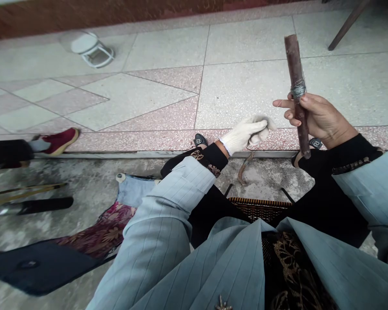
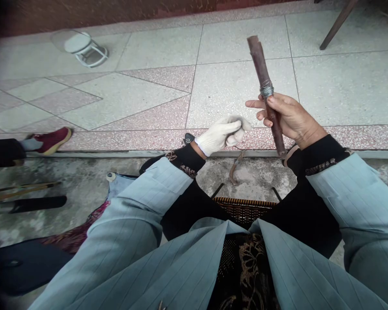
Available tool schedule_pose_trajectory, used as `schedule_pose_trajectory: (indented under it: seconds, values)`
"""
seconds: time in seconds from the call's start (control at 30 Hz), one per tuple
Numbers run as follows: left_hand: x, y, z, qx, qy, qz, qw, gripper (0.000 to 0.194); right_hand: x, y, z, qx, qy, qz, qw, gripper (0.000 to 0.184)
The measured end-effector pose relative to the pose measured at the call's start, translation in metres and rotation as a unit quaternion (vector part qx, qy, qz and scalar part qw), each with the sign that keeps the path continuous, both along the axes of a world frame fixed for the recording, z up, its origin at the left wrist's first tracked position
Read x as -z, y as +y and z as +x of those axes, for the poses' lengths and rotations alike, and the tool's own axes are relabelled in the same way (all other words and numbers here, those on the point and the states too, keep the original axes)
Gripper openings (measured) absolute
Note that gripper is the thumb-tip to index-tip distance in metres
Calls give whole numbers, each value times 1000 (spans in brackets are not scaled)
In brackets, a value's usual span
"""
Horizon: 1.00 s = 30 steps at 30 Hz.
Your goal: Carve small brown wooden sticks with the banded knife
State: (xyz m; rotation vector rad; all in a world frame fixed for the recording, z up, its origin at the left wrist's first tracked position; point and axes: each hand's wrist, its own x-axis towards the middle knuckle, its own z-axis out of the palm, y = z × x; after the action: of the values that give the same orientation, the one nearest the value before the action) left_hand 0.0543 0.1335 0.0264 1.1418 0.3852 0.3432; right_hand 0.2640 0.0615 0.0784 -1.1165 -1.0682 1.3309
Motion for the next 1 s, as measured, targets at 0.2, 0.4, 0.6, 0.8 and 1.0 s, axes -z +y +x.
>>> schedule_pose_trajectory:
  seconds: [0.2,0.4,0.6,0.8,1.0]
  values:
    - [-1,-5,5,-35,37,-1,999,22,23,8,-21,119,-80,30,989,37]
    - [0,-4,7,-54,28,14,998,21,25,8,-20,123,-110,41,986,36]
    - [-6,-6,5,-51,81,63,993,13,18,5,-19,119,-121,26,985,35]
    - [-4,-5,2,-49,96,78,991,15,12,3,-16,107,-125,28,986,35]
    - [-9,-5,2,-38,131,137,981,17,10,2,-19,100,-119,25,988,37]
